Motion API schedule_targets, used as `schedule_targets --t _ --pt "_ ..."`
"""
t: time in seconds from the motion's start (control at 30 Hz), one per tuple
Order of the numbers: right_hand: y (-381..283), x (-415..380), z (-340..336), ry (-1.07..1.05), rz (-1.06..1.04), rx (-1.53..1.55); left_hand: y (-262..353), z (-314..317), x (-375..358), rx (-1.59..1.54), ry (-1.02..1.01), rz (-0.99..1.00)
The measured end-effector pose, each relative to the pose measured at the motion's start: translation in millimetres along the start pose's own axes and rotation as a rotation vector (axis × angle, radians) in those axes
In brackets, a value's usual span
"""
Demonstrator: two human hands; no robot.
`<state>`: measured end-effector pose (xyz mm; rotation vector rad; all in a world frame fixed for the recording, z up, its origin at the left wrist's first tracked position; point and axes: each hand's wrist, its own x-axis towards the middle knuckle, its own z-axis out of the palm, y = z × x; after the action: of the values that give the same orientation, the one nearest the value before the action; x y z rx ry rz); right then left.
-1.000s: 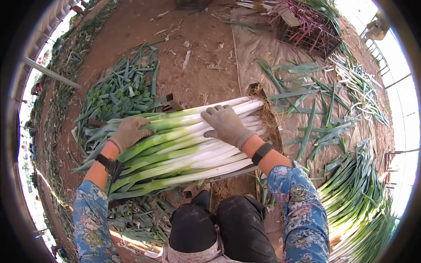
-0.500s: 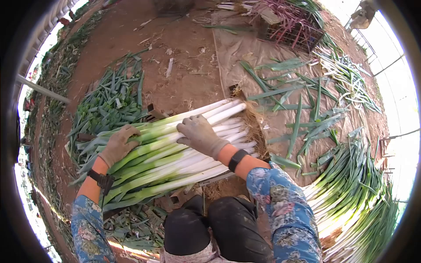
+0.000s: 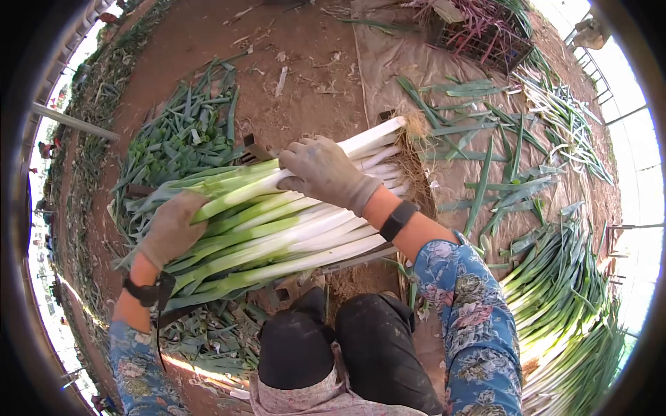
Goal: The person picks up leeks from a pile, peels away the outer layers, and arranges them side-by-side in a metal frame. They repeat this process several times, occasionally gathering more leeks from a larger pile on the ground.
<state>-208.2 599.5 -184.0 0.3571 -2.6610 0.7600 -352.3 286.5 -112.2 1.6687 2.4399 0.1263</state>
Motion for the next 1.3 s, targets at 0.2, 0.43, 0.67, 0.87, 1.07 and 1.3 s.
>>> schedule_targets --t 0.2,0.43,0.67,0.87,1.07,1.3 --pt "-16 22 -14 -0.077 0.142 0.284 6 -89 0 0.231 -0.088 0.046" --pt "29 10 48 0.086 0.157 -0.084 -17 0 48 0.290 0.018 -0.054" --pt "42 -2 68 0.034 0.275 -0.062 -34 34 53 -0.082 -0.015 -0.086" --pt "48 1 65 -0.055 0.354 -0.033 -34 43 52 -0.124 0.002 -0.064" --pt "40 -7 43 -0.268 0.442 -0.313 -11 41 58 -0.066 0.022 -0.171" --pt "39 -20 52 -0.250 0.374 -0.350 15 54 52 0.068 0.118 -0.192"
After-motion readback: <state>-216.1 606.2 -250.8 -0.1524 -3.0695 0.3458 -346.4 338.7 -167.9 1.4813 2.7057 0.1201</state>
